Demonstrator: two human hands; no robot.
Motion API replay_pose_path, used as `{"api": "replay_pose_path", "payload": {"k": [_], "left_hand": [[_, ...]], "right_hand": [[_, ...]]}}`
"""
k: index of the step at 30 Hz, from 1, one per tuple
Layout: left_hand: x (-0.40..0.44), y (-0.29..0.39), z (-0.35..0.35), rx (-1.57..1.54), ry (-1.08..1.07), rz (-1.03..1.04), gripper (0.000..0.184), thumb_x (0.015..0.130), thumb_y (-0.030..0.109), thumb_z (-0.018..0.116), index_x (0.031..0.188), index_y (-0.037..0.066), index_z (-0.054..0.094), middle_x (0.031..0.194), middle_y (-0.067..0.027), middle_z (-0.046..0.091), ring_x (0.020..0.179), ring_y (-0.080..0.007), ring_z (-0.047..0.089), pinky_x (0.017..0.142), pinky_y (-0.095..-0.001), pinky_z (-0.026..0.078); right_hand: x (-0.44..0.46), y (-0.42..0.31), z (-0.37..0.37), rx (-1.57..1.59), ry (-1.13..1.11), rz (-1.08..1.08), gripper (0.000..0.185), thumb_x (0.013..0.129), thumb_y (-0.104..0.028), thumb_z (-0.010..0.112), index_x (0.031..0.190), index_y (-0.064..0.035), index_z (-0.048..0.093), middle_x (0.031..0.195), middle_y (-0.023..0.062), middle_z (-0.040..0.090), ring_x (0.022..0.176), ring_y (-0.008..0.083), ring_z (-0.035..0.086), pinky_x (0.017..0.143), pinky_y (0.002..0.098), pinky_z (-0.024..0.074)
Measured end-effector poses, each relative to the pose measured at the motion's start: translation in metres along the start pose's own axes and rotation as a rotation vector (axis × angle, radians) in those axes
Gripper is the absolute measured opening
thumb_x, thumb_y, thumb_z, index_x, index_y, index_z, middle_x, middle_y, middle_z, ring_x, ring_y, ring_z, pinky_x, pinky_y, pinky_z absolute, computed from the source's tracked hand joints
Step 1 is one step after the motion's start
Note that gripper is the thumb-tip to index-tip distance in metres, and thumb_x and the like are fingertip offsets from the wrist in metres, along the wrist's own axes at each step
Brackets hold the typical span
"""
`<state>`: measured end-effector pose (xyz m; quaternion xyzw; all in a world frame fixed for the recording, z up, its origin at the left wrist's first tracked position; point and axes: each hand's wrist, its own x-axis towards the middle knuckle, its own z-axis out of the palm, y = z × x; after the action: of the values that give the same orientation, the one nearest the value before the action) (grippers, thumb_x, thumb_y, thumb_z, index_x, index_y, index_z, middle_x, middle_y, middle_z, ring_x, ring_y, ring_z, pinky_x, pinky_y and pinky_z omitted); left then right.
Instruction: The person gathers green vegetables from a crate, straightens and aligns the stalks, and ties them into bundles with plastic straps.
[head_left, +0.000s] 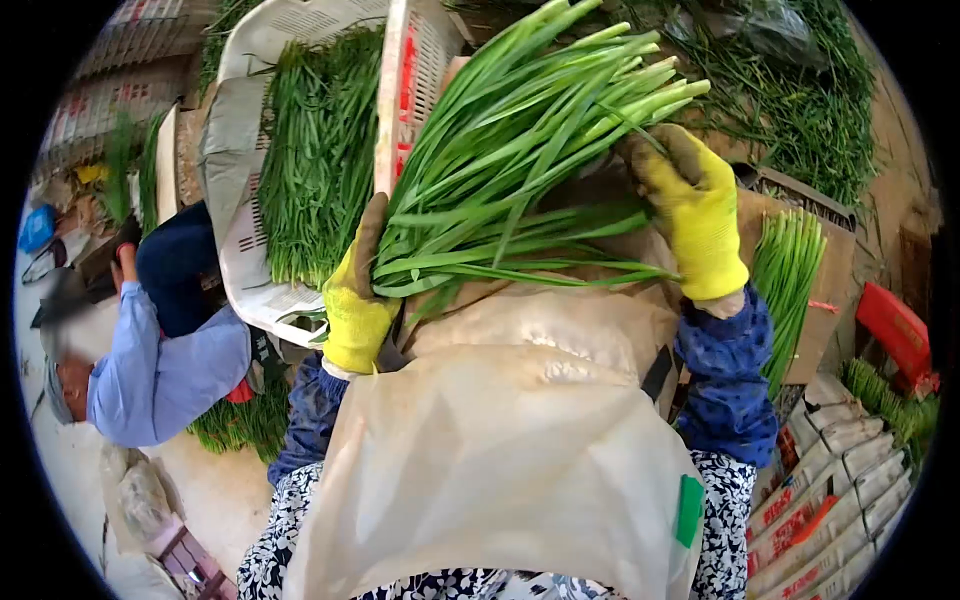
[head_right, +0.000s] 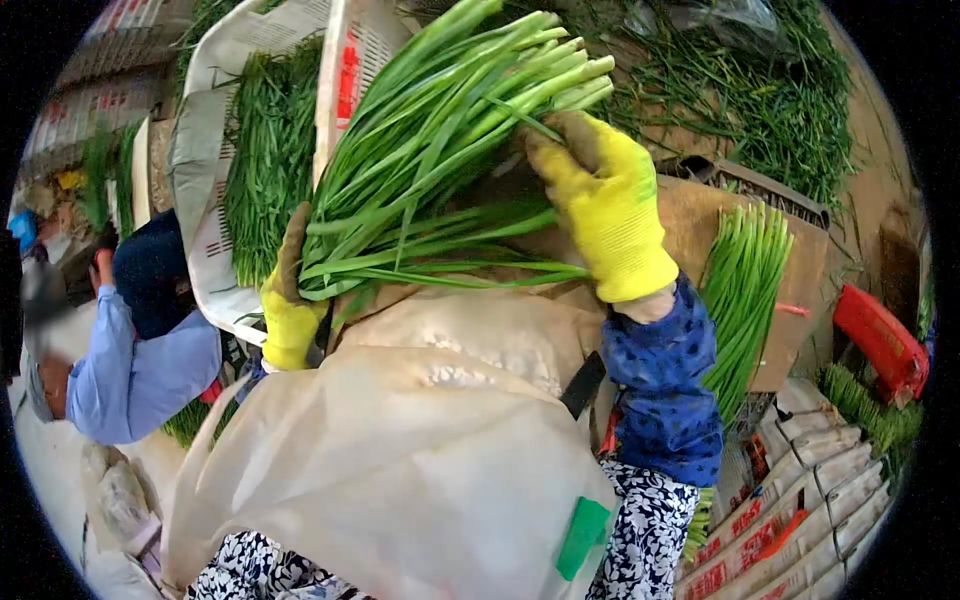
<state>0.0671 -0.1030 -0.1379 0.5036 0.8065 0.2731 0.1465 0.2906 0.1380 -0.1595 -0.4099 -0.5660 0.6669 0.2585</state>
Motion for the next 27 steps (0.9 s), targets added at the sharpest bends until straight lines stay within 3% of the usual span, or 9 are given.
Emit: {"api": "replay_pose_path", "payload": {"k": [5,10,12,14,15,16,19,20,27], "left_hand": [[-0.002,-0.001,-0.006,0.1,-0.037,-0.036,0.077,0.077,0.005,0.067,0.148,0.014,0.039,0.129,-0.0181,0.059,0.113,-0.0362,0.06,0.092,-0.0385,0.05],[-0.005,0.009,-0.003,0.042,-0.077,-0.099,0.08,0.077,0.01,0.071,0.149,0.016,0.037,0.124,-0.0193,0.061,0.107,-0.0377,0.062,0.087,-0.0406,0.051],[0.0,0.013,-0.005,0.091,-0.116,-0.128,0.089,0.07,0.018,0.083,0.146,0.008,0.039,0.136,-0.018,0.056,0.119,-0.0325,0.059,0.094,-0.0355,0.05],[-0.001,0.009,-0.003,0.125,-0.121,-0.108,0.088,0.07,0.018,0.083,0.146,0.008,0.039,0.135,-0.0183,0.056,0.119,-0.0337,0.059,0.093,-0.0362,0.05],[-0.003,0.009,-0.002,0.082,-0.118,-0.103,0.089,0.07,0.017,0.083,0.147,0.009,0.039,0.135,-0.0183,0.056,0.118,-0.0338,0.059,0.093,-0.0361,0.05],[-0.003,0.007,-0.001,0.05,-0.1,-0.098,0.089,0.07,0.017,0.083,0.147,0.009,0.039,0.135,-0.0183,0.056,0.118,-0.0338,0.059,0.093,-0.0361,0.05],[-0.004,0.011,-0.001,0.098,-0.13,-0.182,0.088,0.071,0.017,0.082,0.148,0.011,0.038,0.135,-0.0174,0.056,0.117,-0.0335,0.06,0.093,-0.0359,0.05],[-0.003,0.008,0.001,0.108,-0.132,-0.181,0.088,0.071,0.017,0.081,0.148,0.011,0.038,0.135,-0.0171,0.057,0.117,-0.0336,0.06,0.093,-0.0358,0.05],[-0.004,0.007,-0.001,0.124,-0.072,-0.083,0.098,0.069,0.035,0.082,0.151,0.022,0.031,0.12,-0.0174,0.062,0.096,-0.0379,0.064,0.078,-0.0434,0.052]], "right_hand": [[0.04,-0.013,-0.049,0.92,-0.585,-0.152,0.025,0.096,-0.026,0.059,0.109,-0.006,0.063,0.061,-0.0027,0.054,0.056,0.013,0.054,0.067,0.0318,0.0551],[0.082,-0.046,-0.179,1.151,-0.33,-0.241,0.039,0.095,-0.028,0.06,0.116,0.004,0.061,0.056,-0.003,0.037,0.055,0.0113,0.041,0.079,0.0348,0.0511],[0.109,-0.031,-0.209,0.31,0.325,-0.205,0.049,0.093,-0.032,0.059,0.127,0.0026,0.054,0.068,0.0019,0.05,0.06,0.0144,0.047,0.082,0.0374,0.0508],[0.118,-0.02,-0.216,-0.429,0.572,-0.016,0.066,0.088,-0.038,0.063,0.139,-0.0007,0.044,0.089,0.0101,0.066,0.073,0.0209,0.06,0.087,0.0405,0.0501],[0.12,-0.023,-0.19,-1.142,0.726,0.014,0.076,0.082,-0.048,0.069,0.14,-0.0046,0.045,0.119,0.0196,0.063,0.104,0.0319,0.063,0.09,0.0438,0.0493],[0.108,-0.034,-0.171,-1.251,0.526,0.104,0.084,0.077,-0.055,0.072,0.141,-0.0071,0.044,0.13,0.0217,0.057,0.121,0.038,0.055,0.097,0.0443,0.0466],[0.071,-0.04,-0.078,-0.938,0.091,-0.664,0.062,0.082,-0.05,0.069,0.122,-0.0044,0.062,0.125,0.0199,0.06,0.114,0.0374,0.058,0.097,0.0437,0.0458],[0.056,-0.054,-0.041,-1.05,-0.022,-0.617,0.063,0.08,-0.052,0.069,0.12,-0.0037,0.063,0.125,0.0194,0.059,0.117,0.0383,0.055,0.1,0.0458,0.0411],[0.072,-0.034,0.006,-1.223,0.029,-0.793,0.067,0.078,-0.058,0.067,0.119,-0.0051,0.063,0.131,0.0162,0.055,0.124,0.0406,0.045,0.106,0.0529,0.0286]]}}
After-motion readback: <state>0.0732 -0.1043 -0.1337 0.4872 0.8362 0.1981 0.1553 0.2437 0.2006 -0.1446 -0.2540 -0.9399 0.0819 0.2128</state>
